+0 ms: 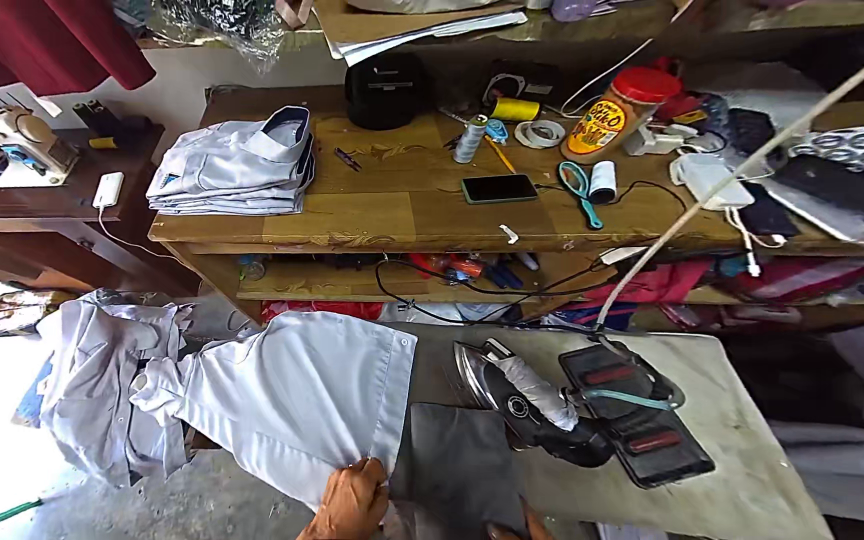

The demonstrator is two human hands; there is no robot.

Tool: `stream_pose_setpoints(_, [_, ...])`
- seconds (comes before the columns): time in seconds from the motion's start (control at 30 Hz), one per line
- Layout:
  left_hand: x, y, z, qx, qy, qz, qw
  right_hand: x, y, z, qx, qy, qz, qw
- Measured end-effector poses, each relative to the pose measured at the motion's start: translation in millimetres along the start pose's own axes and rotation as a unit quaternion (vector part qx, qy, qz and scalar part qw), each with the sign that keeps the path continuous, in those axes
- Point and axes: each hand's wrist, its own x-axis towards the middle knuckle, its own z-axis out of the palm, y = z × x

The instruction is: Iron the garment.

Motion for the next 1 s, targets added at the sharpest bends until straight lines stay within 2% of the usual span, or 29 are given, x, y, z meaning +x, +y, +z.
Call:
stream_pose_setpoints(0.07, [-8,7,-13,-0.049,0.058,0.045,0.996,8,-9,21,-0.019,0.014,-0.002,1.0])
stream_pose_setpoints(0.17, [-20,19,-27,-0.048,0.119,0.098,0.987,34,-25,70,0.052,0.023,-0.001,0.998])
stream_pose_setpoints(0.3, [-26,22,-16,0.013,0.152,0.112,0.982,82,-29,117,0.115,-0.041,0.002,0.993])
stream_pose_setpoints(0.33, [-24,21,-10,0.025,0.121,0.09,0.988,86,-33,118,0.092,-0.063,0.017,0.994])
stream_pose_setpoints(0.4, [-16,19,-6,0.027,-0.056,0.007,0.998,85,-49,101,-0.064,-0.105,0.027,0.992])
stream_pose_setpoints(0.43, [-8,17,-6,0.029,-0.132,-0.009,0.991,82,-62,84,-0.184,-0.129,-0.003,0.974])
stream_pose_setpoints(0.47, [0,14,-5,0.03,-0.157,0.003,0.987,77,-77,67,-0.288,-0.132,-0.058,0.947])
stream_pose_setpoints(0.5, [9,13,-7,0.023,-0.138,0.027,0.99,72,-93,51,-0.357,-0.098,-0.137,0.919])
stream_pose_setpoints(0.57, [36,20,-24,0.024,-0.019,0.074,0.997,75,-127,25,-0.448,0.02,-0.287,0.846])
stream_pose_setpoints(0.6, [57,25,-36,0.049,0.047,0.09,0.994,86,-142,12,-0.492,0.06,-0.323,0.807])
stream_pose_setpoints(0.63, [84,30,-50,0.073,0.094,0.103,0.987,99,-154,1,-0.531,0.078,-0.324,0.779])
stream_pose_setpoints(0.7, [144,38,-79,0.114,0.103,0.113,0.982,125,-172,-12,-0.593,0.051,-0.229,0.77])
stream_pose_setpoints(0.73, [172,41,-89,0.133,0.07,0.105,0.983,136,-179,-13,-0.607,0.02,-0.171,0.776])
stream_pose_setpoints(0.8, [213,44,-98,0.147,-0.02,0.086,0.985,154,-181,-14,-0.598,-0.029,-0.119,0.792])
stream_pose_setpoints(0.9, [244,40,-99,0.136,-0.114,0.089,0.98,164,-175,-15,-0.584,-0.041,-0.121,0.802])
stream_pose_setpoints(1.0, [262,38,-107,0.105,-0.162,0.115,0.974,143,-180,-2,-0.567,-0.015,-0.117,0.815])
